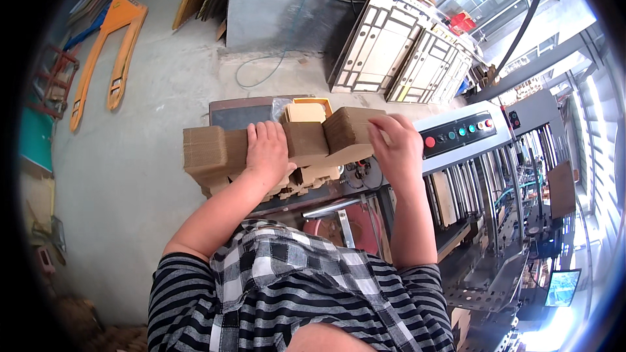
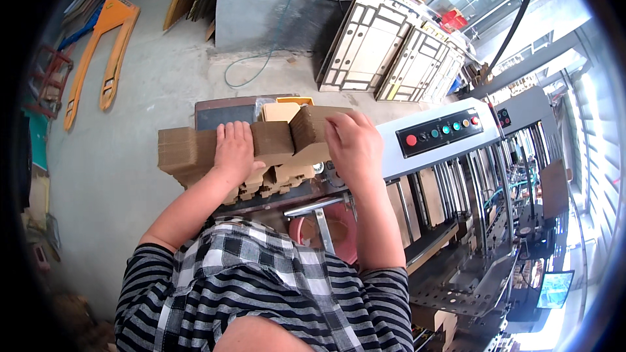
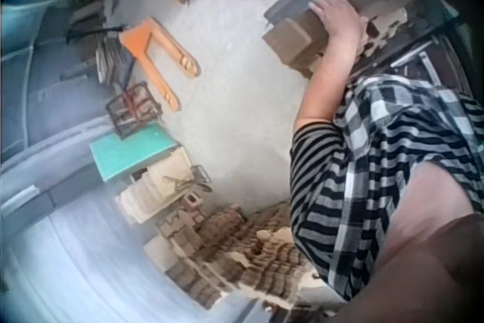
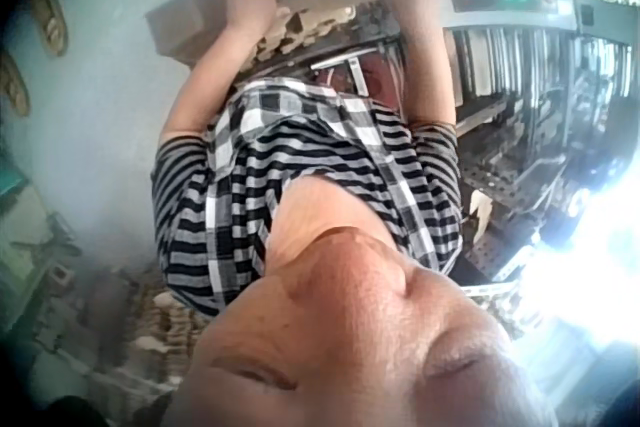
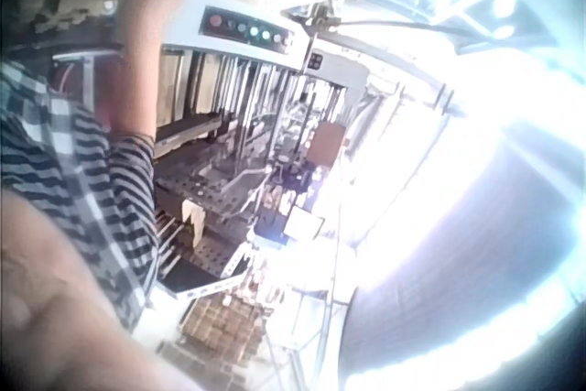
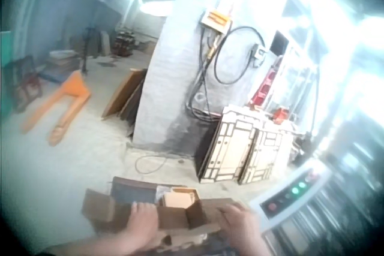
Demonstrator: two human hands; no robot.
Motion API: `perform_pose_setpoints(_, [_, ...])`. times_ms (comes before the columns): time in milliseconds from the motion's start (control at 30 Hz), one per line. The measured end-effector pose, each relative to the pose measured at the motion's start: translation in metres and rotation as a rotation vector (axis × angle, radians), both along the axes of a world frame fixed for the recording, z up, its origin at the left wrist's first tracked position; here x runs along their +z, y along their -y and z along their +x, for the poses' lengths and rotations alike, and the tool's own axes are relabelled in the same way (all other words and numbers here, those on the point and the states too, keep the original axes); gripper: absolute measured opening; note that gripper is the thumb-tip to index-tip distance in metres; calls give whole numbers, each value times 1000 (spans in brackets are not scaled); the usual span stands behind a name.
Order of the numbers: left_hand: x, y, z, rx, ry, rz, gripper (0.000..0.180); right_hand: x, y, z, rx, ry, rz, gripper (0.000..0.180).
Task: The person picks up flat cardboard pieces from a stack, folds them into box shapes, and places them onto a conveyor machine. The person repeatedly handles cardboard pieces, folding and feeding them into the machine.
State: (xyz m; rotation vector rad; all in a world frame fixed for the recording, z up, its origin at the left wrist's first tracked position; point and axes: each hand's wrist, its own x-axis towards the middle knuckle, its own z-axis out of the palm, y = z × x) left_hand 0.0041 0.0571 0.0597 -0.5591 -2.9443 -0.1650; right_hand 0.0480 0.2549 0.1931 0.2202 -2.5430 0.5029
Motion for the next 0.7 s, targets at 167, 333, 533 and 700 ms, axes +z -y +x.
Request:
perform_pose_setpoints(167, [-3, 0, 1, 10, -14, 12, 90, 4, 20, -32, -85, 239, 356, 19])
perform_pose_setpoints(333, [-2, 1, 2, -5, 0, 25, 89, 5, 33, -42, -206, 362, 487, 19])
perform_pose_setpoints(533, [0, 2, 4, -10, -9, 6, 90, 2, 37, -47, -187, 365, 655, 11])
perform_pose_setpoints(700, [4, 2, 4, -12, -6, -10, 90, -2, 22, -49, -56, 286, 639, 10])
